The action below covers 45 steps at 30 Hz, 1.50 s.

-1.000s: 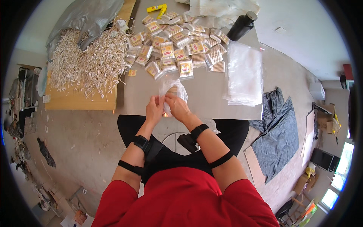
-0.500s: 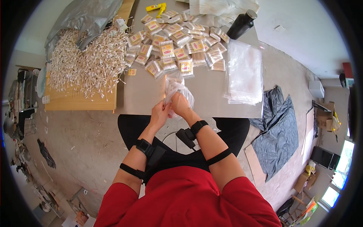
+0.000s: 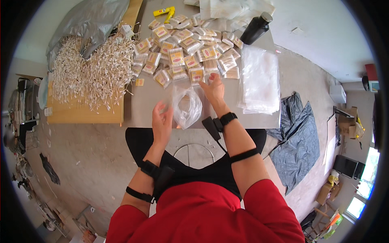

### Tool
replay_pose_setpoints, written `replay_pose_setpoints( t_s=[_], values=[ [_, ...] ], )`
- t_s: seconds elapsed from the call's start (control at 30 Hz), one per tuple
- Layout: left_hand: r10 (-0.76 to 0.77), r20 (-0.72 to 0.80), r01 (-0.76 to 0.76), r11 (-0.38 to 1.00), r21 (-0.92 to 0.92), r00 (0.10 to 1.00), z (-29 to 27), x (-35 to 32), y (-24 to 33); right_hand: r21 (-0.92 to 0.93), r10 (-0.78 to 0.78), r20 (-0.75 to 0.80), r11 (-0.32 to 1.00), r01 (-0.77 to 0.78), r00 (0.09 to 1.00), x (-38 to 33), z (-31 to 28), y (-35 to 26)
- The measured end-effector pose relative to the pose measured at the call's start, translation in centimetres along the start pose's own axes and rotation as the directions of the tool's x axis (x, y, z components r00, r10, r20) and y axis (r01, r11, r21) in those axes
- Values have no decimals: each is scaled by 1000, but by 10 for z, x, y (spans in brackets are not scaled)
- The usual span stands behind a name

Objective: The person is seen picking up multiple packets of cotton swabs and placing them into a plastic bag.

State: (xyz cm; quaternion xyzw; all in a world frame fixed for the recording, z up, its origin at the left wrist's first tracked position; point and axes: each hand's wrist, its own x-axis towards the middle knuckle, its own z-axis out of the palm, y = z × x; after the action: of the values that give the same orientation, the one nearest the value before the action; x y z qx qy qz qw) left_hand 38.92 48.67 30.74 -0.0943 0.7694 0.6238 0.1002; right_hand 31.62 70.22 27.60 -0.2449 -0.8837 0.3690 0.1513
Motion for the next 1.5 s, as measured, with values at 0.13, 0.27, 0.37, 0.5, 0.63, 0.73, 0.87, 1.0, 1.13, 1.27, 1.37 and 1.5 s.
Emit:
replay_pose_setpoints(
  t_s=[0.13, 0.27, 0.37, 0.5, 0.63, 0.73, 0.87, 1.0, 1.13, 1.27, 1.37, 1.5],
  values=[
    [38, -98, -38, 999, -6, 995, 3, -19, 0, -21, 101, 159, 995, -99, 982, 13, 14, 0],
    [124, -83, -122, 992, 24, 989, 5, -27, 5, 39, 58, 329, 996, -75, 943, 23, 5, 18],
    [204, -9, -204, 979, 24, 979, 3, -27, 10, 204, 92, 226, 969, -139, 970, 7, -22, 12],
    [-229, 305, 344, 844, -411, 925, -3, -38, 53, 298, 30, 353, 944, -143, 935, -44, -78, -25],
    [-308, 634, 699, 422, -578, 710, -5, -51, 65, 477, -492, 361, 827, 296, 792, -104, -103, -43],
    [-287, 387, 473, 667, -576, 876, 4, -65, 39, 459, -295, 362, 882, 107, 884, -135, -100, -57],
    [-167, 149, 213, 896, -390, 975, 24, -72, 30, 459, 34, 453, 848, -265, 891, -150, -81, -54],
    [-16, 153, 82, 896, -436, 988, 16, -72, 39, 404, 18, 455, 887, -224, 890, -126, -81, -61],
    [-76, -256, 75, 997, -15, 964, 13, -50, 16, -57, -69, 371, 994, 96, 926, -87, -70, -75],
    [-29, -271, 86, 976, 200, 962, 38, -24, -29, -432, -72, 521, 837, 336, 850, -63, -23, -75],
    [-176, -126, 174, 984, -20, 976, 37, -22, -23, -363, -33, 588, 882, 300, 808, -56, 10, -58],
    [-162, -120, 160, 987, -27, 980, 31, -22, -19, -189, -162, 729, 886, 423, 665, -51, 24, -39]
  ],
)
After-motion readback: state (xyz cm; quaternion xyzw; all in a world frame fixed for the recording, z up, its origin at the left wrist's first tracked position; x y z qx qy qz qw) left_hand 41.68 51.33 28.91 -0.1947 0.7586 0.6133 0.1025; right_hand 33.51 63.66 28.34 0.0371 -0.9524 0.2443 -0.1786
